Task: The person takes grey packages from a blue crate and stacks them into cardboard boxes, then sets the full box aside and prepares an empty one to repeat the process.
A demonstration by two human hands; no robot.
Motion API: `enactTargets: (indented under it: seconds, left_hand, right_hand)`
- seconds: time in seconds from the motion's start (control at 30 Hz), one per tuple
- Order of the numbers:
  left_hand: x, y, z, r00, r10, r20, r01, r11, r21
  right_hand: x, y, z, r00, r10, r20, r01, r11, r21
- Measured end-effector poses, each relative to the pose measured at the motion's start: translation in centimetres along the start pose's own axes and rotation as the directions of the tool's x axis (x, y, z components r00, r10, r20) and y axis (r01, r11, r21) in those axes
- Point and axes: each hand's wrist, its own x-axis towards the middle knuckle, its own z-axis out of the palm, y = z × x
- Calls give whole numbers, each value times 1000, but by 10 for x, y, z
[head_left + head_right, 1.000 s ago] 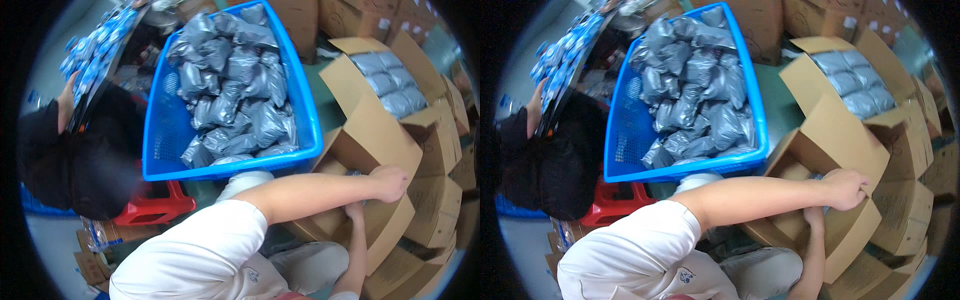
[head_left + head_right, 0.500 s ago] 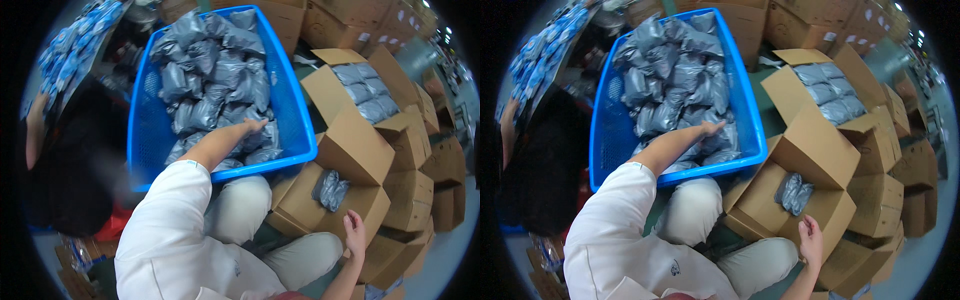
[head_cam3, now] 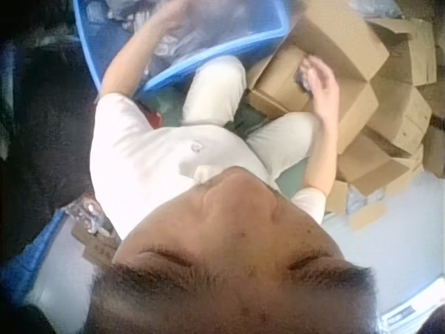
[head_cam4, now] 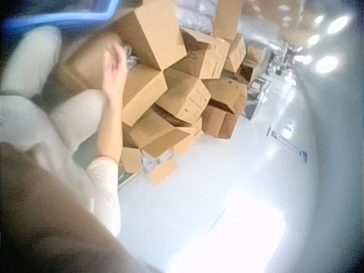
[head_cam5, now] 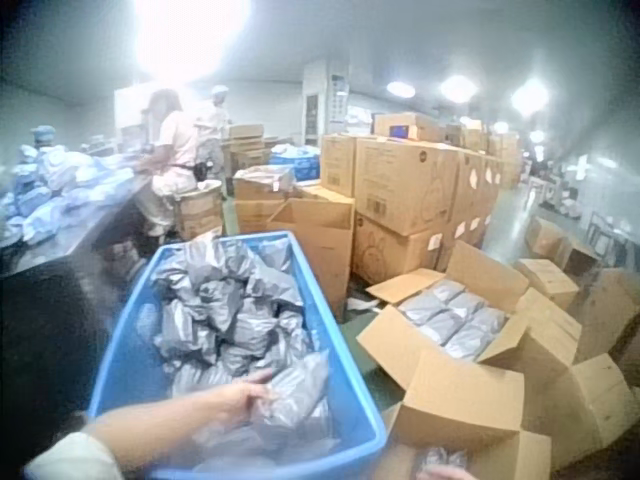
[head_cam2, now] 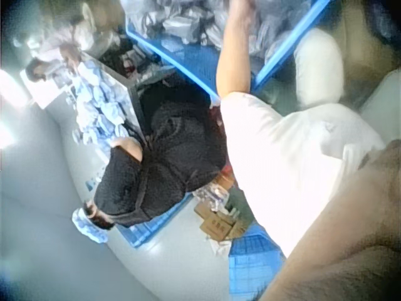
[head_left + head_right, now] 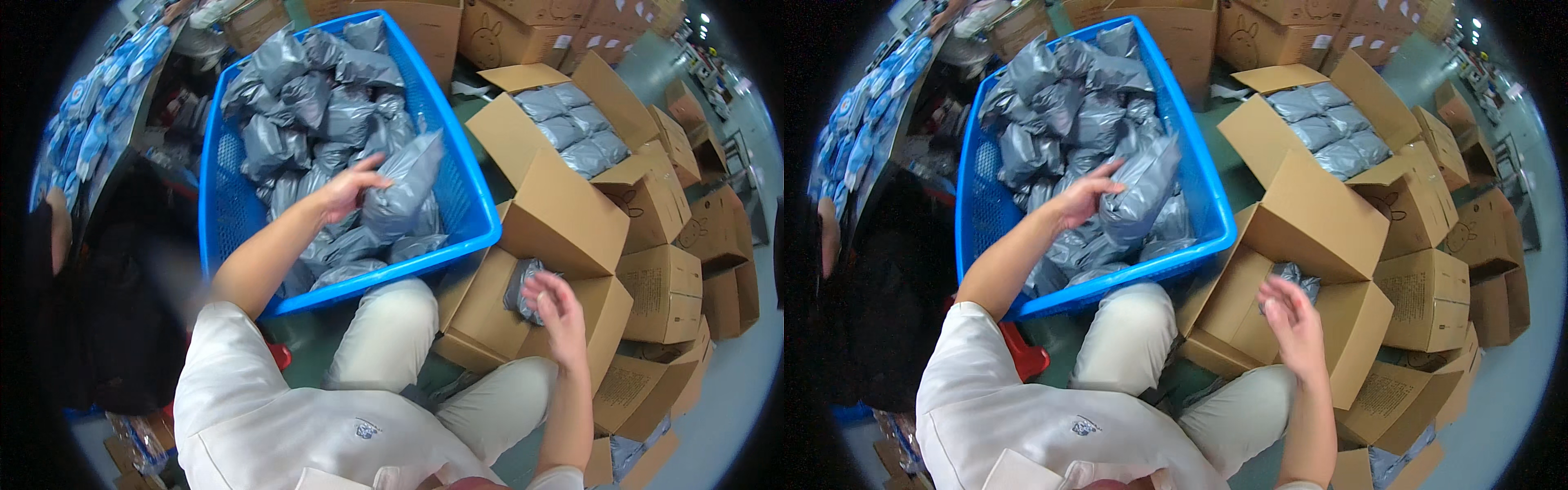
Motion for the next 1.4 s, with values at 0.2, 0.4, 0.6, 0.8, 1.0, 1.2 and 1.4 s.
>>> enactTargets:
  seconds: [0.2,0.4,0.6,0.8,1.0,1.2,1.4]
  left_hand:
    - [-85,88,117,658,471,588,-641,760,107]
    - [31,-1,36,940,324,109,-328,762,559]
    - [47,-188,-58,998,-66,0,4,64,998]
    - [76,-195,-35,979,26,-204,204,16,979]
    - [78,-157,-74,988,94,-119,108,119,987]
    - [0,34,-8,832,505,-228,-146,596,789]
    - [-114,44,132,665,745,-49,-677,629,381]
  right_hand:
    - [53,-36,67,951,-310,-3,279,853,441]
    - [12,7,-21,971,-195,-136,231,639,733]
    - [-73,51,-126,816,-194,-545,431,832,349]
    - [-126,107,-144,591,22,-806,223,956,190]
    - [-116,119,-143,600,163,-783,71,964,255]
    - [-86,138,-153,723,63,-688,-33,998,57]
    - [-35,171,-138,774,199,-601,-118,978,171]
